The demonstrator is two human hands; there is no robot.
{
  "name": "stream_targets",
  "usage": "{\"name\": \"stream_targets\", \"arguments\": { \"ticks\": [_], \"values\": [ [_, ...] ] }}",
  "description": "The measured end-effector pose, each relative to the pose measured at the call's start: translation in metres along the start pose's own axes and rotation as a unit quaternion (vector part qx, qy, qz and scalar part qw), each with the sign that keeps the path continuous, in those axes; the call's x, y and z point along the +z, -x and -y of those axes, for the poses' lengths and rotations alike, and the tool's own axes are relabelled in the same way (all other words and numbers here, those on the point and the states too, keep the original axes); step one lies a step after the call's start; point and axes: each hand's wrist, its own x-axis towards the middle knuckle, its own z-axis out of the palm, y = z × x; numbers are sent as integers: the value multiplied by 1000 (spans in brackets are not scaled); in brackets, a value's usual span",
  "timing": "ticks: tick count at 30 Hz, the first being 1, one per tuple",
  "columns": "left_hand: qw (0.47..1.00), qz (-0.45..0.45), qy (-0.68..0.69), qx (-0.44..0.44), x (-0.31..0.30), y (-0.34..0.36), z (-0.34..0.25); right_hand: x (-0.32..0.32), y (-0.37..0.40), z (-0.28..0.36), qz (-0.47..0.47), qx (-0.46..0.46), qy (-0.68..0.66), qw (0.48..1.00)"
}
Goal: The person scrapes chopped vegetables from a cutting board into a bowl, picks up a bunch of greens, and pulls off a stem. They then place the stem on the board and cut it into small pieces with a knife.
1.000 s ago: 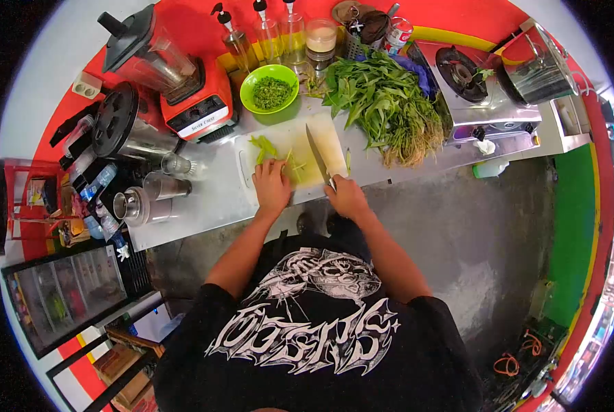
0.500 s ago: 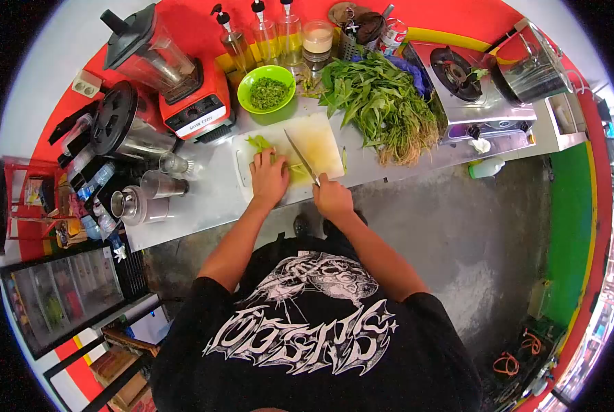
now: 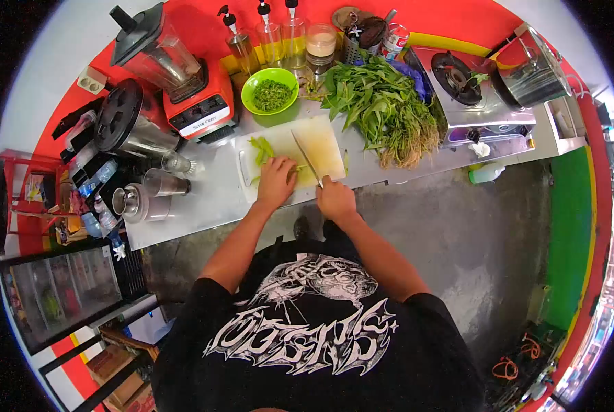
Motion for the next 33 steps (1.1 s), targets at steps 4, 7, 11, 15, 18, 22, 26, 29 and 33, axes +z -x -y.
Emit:
{"name": "stream_targets", "arguments": {
  "ticks": [4, 7, 11, 15, 18, 22, 26, 29, 33],
  "values": [
    [997, -54, 53, 5, 19, 0, 3, -6, 0, 9, 1, 11, 13, 1000],
    [998, -48, 27, -5, 21, 2, 1, -10, 2, 13, -14, 26, 10, 1000],
    [998, -61, 14, -16, 21, 1, -2, -3, 6, 19, -1, 32, 16, 999],
    [998, -57, 21, -32, 23, 2, 0, 1, 3, 29, 33, 35, 52, 997],
    [995, -87, 39, -17, 23, 3, 0, 8, 4, 32, 45, 52, 87, 994],
    [995, -93, 33, -10, 23, 2, 0, 16, 2, 32, 61, 53, 90, 993],
    [995, -92, 30, 1, 23, 3, 0, 13, -25, 30, 46, 42, 96, 993],
    [995, -96, 35, 6, 26, 4, 3, 5, -19, 41, 51, 54, 87, 993],
    [996, -89, 18, 4, 24, 2, 2, 14, -10, 45, 71, 72, 82, 991]
  ]
}}
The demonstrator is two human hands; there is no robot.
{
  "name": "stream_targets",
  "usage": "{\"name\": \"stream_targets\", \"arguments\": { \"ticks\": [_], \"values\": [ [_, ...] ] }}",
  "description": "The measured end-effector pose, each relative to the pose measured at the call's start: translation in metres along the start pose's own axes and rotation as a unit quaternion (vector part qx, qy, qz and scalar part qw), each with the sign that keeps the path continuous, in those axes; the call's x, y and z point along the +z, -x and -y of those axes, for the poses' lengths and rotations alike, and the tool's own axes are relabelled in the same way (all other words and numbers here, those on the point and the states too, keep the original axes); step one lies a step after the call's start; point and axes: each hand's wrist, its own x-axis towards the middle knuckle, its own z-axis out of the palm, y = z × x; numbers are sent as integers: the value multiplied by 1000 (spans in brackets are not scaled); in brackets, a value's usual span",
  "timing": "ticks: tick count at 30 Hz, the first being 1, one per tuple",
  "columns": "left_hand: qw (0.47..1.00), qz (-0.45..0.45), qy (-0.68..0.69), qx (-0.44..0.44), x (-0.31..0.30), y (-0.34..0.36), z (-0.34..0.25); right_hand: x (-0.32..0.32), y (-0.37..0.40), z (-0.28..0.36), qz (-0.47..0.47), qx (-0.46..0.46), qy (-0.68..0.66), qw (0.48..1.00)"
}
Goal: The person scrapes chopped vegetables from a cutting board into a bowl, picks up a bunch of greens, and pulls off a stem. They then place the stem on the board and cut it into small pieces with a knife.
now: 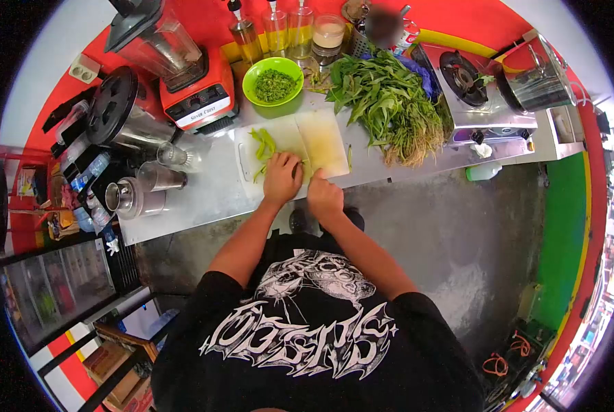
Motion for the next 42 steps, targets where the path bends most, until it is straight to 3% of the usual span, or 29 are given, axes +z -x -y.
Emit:
{"name": "stream_targets", "arguments": {
  "ticks": [3, 13, 15, 21, 25, 27, 34, 37, 42],
  "values": [
    [1000, -2, 20, -8, -1, 1, -1, 2, -17, -2, -40, -34, -13, 999],
    [999, -15, 42, 5, -2, 0, 2, -2, -13, 7, -12, 11, -43, 999],
    [999, -13, 51, 7, -1, 3, 2, -4, -24, 2, -12, -38, -28, 999],
    [999, -11, 51, 5, -3, 2, 1, 2, -7, 11, -24, 27, -53, 998],
    [998, 4, 57, 2, -5, 2, 0, 3, -19, 8, -28, 21, -76, 997],
    [998, -6, 64, 5, -5, 2, 1, 0, -25, 4, -49, -55, -36, 997],
    [999, 0, 45, 10, -3, 2, 3, 6, -15, 14, -21, 24, -73, 997],
    [999, 6, 37, 5, -4, 3, 1, -10, -22, 16, -8, -37, -40, 998],
    [998, 10, 56, -1, -7, 2, 1, -5, -16, 21, 8, 3, -40, 999]
  ]
}}
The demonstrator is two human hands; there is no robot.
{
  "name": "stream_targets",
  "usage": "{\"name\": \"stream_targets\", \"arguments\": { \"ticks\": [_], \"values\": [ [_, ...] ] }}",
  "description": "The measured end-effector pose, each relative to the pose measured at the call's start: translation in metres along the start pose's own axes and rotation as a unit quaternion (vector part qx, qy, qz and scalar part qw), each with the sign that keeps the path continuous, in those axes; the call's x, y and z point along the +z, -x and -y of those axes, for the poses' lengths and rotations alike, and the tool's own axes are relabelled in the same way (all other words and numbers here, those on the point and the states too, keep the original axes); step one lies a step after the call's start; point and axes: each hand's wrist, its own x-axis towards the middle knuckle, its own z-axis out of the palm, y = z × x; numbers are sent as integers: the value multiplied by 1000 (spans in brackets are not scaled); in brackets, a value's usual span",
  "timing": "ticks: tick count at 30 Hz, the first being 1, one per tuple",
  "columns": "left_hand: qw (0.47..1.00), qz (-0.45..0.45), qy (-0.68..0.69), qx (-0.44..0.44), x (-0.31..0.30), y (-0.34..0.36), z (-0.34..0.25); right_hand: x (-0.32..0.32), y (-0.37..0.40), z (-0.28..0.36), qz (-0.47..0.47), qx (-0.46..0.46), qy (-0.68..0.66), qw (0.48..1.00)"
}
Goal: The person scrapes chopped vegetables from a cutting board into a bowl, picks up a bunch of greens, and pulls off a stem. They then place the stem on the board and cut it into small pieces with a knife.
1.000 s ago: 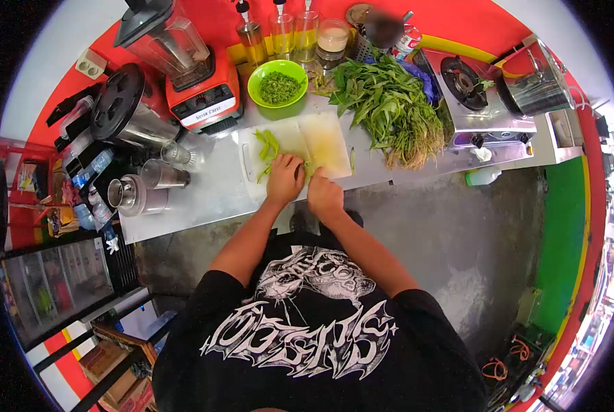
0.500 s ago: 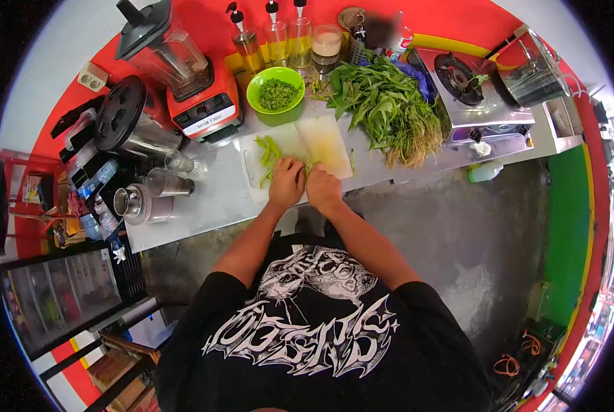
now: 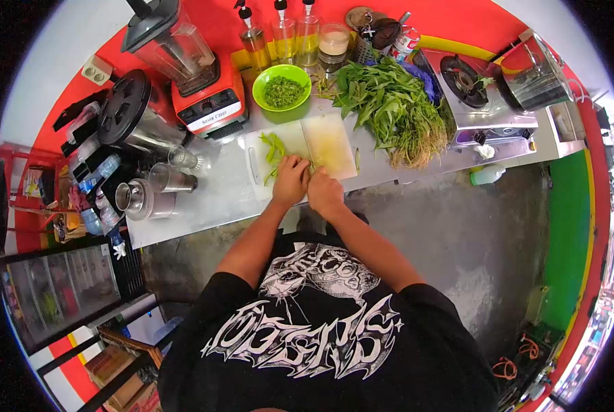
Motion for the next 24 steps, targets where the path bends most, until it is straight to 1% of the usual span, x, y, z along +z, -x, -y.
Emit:
{"name": "stream_targets", "arguments": {
  "ticks": [1, 2, 4, 5, 7, 8, 9, 11, 13, 15, 17, 21, 23, 24],
  "values": [
    [1000, -1, 0, -5, 0, 1, 0, 5, 3, -1, -11, 20, -17, 1000],
    [1000, -2, 2, 3, 0, 1, 1, 7, 2, -2, -8, 19, -16, 1000],
    [1000, 0, 3, 12, 1, -1, 4, 2, -1, -3, 1, -6, -7, 1000],
    [1000, 8, 9, 5, 2, 0, 5, 1, -6, -4, 2, -4, -9, 1000],
    [1000, 17, 14, 1, 2, 1, 6, -2, -16, -7, -13, -55, -20, 998],
    [1000, 22, 19, 2, 2, 1, 7, -1, -15, -8, -9, -78, 3, 997],
    [999, 26, 24, 3, 3, 0, 8, 0, -11, -6, -10, -77, 2, 997],
    [999, 26, 20, 3, 4, 1, 11, 4, 0, -4, -21, -30, -6, 999],
    [999, 26, 21, 0, 6, 1, 11, 8, 7, -4, -32, -27, 7, 999],
    [1000, 19, 14, 18, 6, 1, 12, 4, 7, -5, -41, -23, 14, 999],
    [1000, 19, 9, 20, 6, 2, 10, -6, 2, -4, -24, -98, 80, 992],
    [999, 21, 33, 14, 5, -1, 12, -8, 2, -1, -21, -83, 49, 995],
    [999, 16, 37, 3, 8, 1, 14, 1, 11, -1, -37, -17, -11, 999],
    [999, 19, 39, 3, 7, 1, 14, 4, 10, -3, -34, -19, -8, 999]
  ]
}}
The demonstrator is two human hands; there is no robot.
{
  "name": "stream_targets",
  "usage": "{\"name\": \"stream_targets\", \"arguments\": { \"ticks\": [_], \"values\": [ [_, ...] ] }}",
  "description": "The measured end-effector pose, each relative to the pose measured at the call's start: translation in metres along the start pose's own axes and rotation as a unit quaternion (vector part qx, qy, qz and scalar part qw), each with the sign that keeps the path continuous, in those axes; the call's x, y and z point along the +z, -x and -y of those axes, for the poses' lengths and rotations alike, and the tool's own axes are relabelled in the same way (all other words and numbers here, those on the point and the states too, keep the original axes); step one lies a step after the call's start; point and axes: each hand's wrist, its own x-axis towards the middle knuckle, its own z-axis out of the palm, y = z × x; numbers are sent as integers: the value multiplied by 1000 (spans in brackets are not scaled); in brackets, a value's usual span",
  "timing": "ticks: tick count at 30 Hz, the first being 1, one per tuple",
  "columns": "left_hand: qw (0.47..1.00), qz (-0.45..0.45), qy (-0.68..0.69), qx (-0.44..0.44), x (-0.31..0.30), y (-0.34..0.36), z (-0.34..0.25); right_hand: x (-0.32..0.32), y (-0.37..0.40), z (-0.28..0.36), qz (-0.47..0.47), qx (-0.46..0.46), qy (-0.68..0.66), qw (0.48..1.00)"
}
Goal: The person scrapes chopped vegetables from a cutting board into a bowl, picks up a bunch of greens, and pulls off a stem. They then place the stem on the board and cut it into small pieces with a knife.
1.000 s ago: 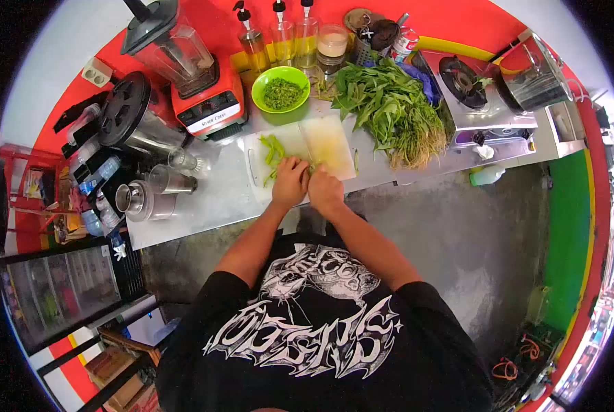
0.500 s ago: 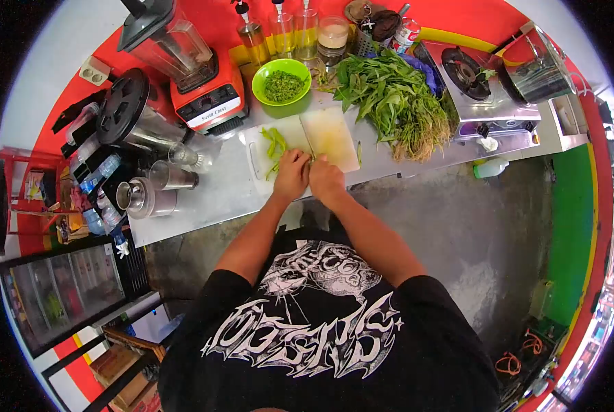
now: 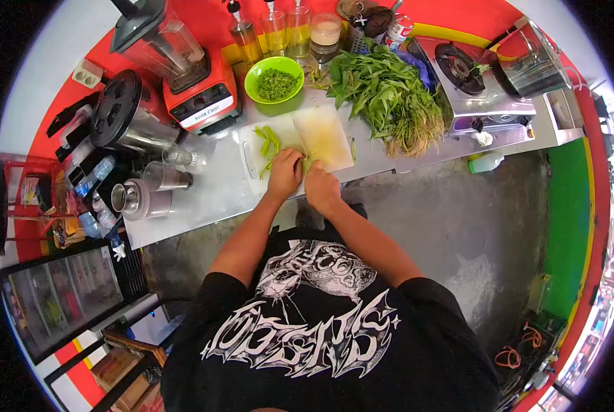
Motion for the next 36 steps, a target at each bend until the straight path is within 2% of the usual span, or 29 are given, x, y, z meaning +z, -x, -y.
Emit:
{"name": "stream_targets", "arguments": {
  "ticks": [3, 5, 9, 11, 15, 17, 18, 20, 21, 23, 25, 28, 31, 34, 36],
  "values": [
    [1000, -18, 0, 9, -3, -2, -4, 6, -9, -3, 3, 7, -16, 1000],
    [999, -33, -1, 23, -4, -5, -7, 7, -22, -6, 0, -57, 20, 998],
    [1000, -13, -6, -26, -6, -9, -12, -6, -8, 0, 24, -79, 48, 995],
    [998, -20, -12, -54, -4, -11, -13, 1, 1, -2, 25, -25, 19, 999],
    [996, -31, -47, -62, 1, -8, -12, -7, -1, 2, 5, -50, 8, 999],
    [996, -18, -58, -70, -3, -10, -17, -18, -16, 6, 68, -32, -12, 997],
    [996, -16, -60, -69, -5, -11, -19, -17, -15, 6, 68, -32, -15, 997],
    [985, 43, -85, -143, -8, -13, -26, -16, -9, 4, 88, -34, 14, 995],
    [985, 43, -86, -144, -5, -12, -24, -13, -4, 3, 89, -35, 14, 995],
    [986, 12, -84, -143, 1, -7, -20, -5, 7, 0, 75, 28, -29, 996],
    [984, 20, -82, -158, 0, -5, -19, -12, 5, 3, 113, 28, -8, 993],
    [985, 8, -89, -150, -4, -5, -25, -7, -10, 1, 106, 3, -32, 994],
    [976, 34, -90, -193, -8, -9, -31, -9, -22, -4, 119, -73, 12, 990],
    [973, -16, -69, -221, -2, -10, -35, -15, -7, 0, 128, 25, -73, 989],
    [969, -25, -83, -233, 3, -4, -38, -14, -2, -1, 146, 24, -81, 986]
  ]
}}
